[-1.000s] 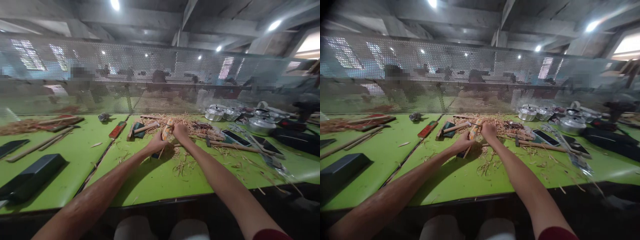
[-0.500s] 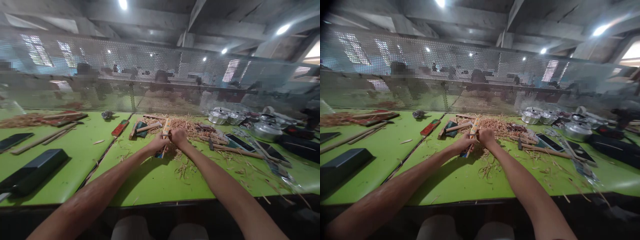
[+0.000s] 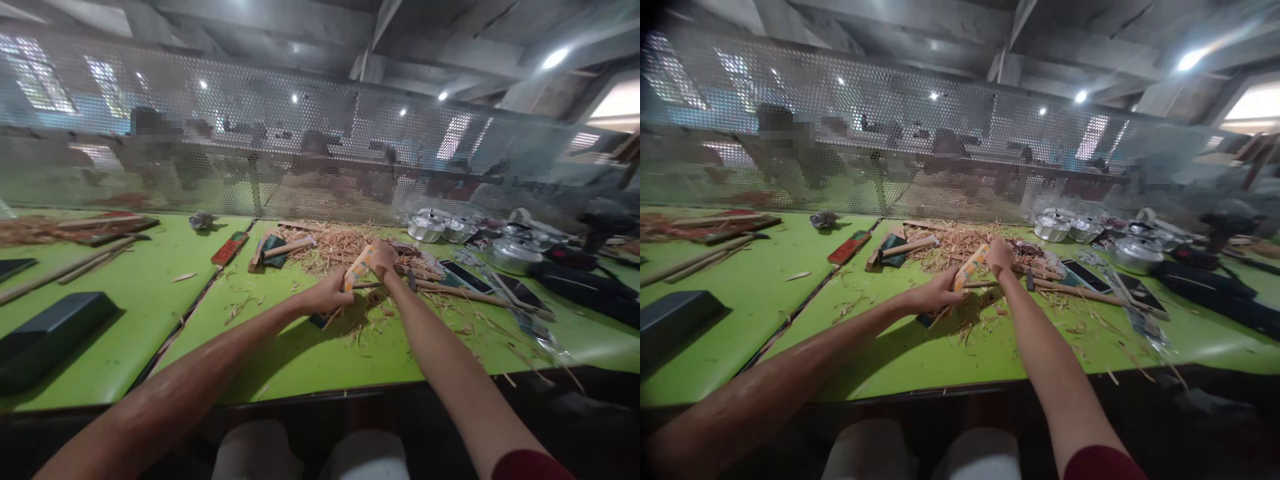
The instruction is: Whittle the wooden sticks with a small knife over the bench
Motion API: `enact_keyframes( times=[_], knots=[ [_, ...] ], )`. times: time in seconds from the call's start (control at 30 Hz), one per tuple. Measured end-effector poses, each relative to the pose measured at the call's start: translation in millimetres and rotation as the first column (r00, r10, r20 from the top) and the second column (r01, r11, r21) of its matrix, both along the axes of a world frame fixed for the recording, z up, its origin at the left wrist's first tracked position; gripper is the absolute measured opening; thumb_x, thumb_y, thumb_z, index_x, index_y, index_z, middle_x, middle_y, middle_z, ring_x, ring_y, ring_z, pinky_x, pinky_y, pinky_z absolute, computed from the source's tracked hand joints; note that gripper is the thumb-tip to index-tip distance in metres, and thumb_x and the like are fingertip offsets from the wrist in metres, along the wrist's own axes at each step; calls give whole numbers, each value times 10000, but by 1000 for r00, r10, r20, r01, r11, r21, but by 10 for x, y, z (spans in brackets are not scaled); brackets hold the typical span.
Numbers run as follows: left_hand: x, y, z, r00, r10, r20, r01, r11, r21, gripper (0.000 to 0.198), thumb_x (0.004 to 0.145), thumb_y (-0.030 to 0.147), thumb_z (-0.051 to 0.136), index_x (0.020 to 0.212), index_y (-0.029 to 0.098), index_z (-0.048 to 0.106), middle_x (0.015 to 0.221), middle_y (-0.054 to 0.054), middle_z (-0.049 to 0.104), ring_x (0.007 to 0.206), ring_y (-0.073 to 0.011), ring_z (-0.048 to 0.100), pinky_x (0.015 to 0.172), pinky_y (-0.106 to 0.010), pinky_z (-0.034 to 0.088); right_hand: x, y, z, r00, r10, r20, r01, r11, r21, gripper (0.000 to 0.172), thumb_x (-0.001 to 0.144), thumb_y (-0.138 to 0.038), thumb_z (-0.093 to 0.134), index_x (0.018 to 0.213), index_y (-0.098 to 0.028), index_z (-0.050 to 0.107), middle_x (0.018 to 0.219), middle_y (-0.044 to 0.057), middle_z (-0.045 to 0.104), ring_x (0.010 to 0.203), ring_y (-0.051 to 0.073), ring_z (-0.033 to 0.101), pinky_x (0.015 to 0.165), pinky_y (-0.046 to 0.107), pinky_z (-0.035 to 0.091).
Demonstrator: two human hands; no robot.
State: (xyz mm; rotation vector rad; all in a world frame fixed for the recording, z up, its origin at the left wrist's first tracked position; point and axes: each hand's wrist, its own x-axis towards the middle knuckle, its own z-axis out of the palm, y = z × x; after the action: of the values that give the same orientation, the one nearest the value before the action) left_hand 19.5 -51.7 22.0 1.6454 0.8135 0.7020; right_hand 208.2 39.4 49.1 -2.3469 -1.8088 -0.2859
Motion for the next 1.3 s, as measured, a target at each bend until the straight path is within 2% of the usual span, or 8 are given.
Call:
enact_keyframes(
  times=[0.13, 0.27, 0.37, 0.5, 0.67, 0.9, 1.07, 1.3],
  knots=[
    [-39, 63, -24, 988, 146, 52, -145, 989, -26, 449, 759, 191, 752, 1114, 200, 477, 665, 82, 585, 443, -97, 549, 431, -209, 440, 9, 6, -10, 992, 0, -124, 18, 989, 147, 436, 1051, -270, 458, 1209, -75, 815, 1128, 243, 777, 1067, 290, 748, 835, 289, 525],
    [-152, 185, -31, 944, 305, 124, -291, 950, -115, 486, 750, 209, 782, 1123, 215, 471, 631, 101, 557, 439, -97, 538, 441, -208, 428, -191, -22, -35, 968, 242, -63, -229, 960, 161, 421, 1041, -313, 482, 1184, -144, 840, 1113, 179, 798, 1061, 265, 738, 852, 266, 498],
    [-221, 248, -19, 927, 282, 248, -244, 954, -171, 522, 734, 235, 801, 1138, 219, 471, 679, 83, 601, 490, -105, 572, 483, -220, 474, -312, -61, -55, 938, 345, -28, -342, 935, 93, 388, 1017, -268, 504, 1202, -193, 837, 1129, 139, 803, 1043, 241, 737, 829, 246, 485],
    [-267, 267, 17, 914, 221, 340, -154, 965, -212, 627, 662, 218, 850, 1163, 211, 474, 766, 56, 650, 533, -104, 594, 517, -235, 520, -399, -120, -67, 927, 374, 12, -374, 927, 30, 390, 1007, -235, 495, 1166, -158, 843, 1110, 161, 800, 1021, 230, 738, 817, 239, 479],
    [-243, 235, 41, 914, 211, 347, -161, 973, -166, 617, 707, 243, 836, 1204, 232, 470, 779, 70, 605, 575, -105, 601, 536, -240, 537, -444, -183, -61, 920, 389, 39, -390, 920, 22, 445, 1035, -286, 458, 1131, -73, 836, 1088, 203, 793, 1000, 249, 738, 837, 261, 493],
    [-224, 230, 13, 933, 199, 301, -169, 978, -120, 529, 790, 265, 782, 1245, 225, 516, 787, 48, 618, 597, -117, 621, 527, -232, 521, -470, -246, -59, 886, 460, 65, -461, 887, 7, 403, 1012, -310, 519, 1149, -105, 837, 1078, 199, 798, 997, 267, 750, 871, 283, 511],
    [-212, 262, -8, 942, 215, 259, -202, 976, -78, 498, 800, 223, 752, 1246, 198, 532, 697, 73, 594, 490, -99, 571, 478, -214, 475, -493, -230, -108, 919, 387, 76, -390, 921, 16, 385, 1000, -171, 489, 1179, -46, 806, 1080, 236, 783, 1016, 274, 752, 865, 285, 527],
    [-158, 213, 39, 941, 277, 193, -260, 960, -107, 375, 795, 179, 733, 1117, 207, 542, 691, 74, 581, 476, -85, 554, 452, -195, 421, -474, -203, -75, 947, 318, 42, -318, 948, 0, 380, 1007, -123, 472, 1208, -22, 778, 1139, 266, 761, 1071, 289, 739, 904, 303, 535]
  ],
)
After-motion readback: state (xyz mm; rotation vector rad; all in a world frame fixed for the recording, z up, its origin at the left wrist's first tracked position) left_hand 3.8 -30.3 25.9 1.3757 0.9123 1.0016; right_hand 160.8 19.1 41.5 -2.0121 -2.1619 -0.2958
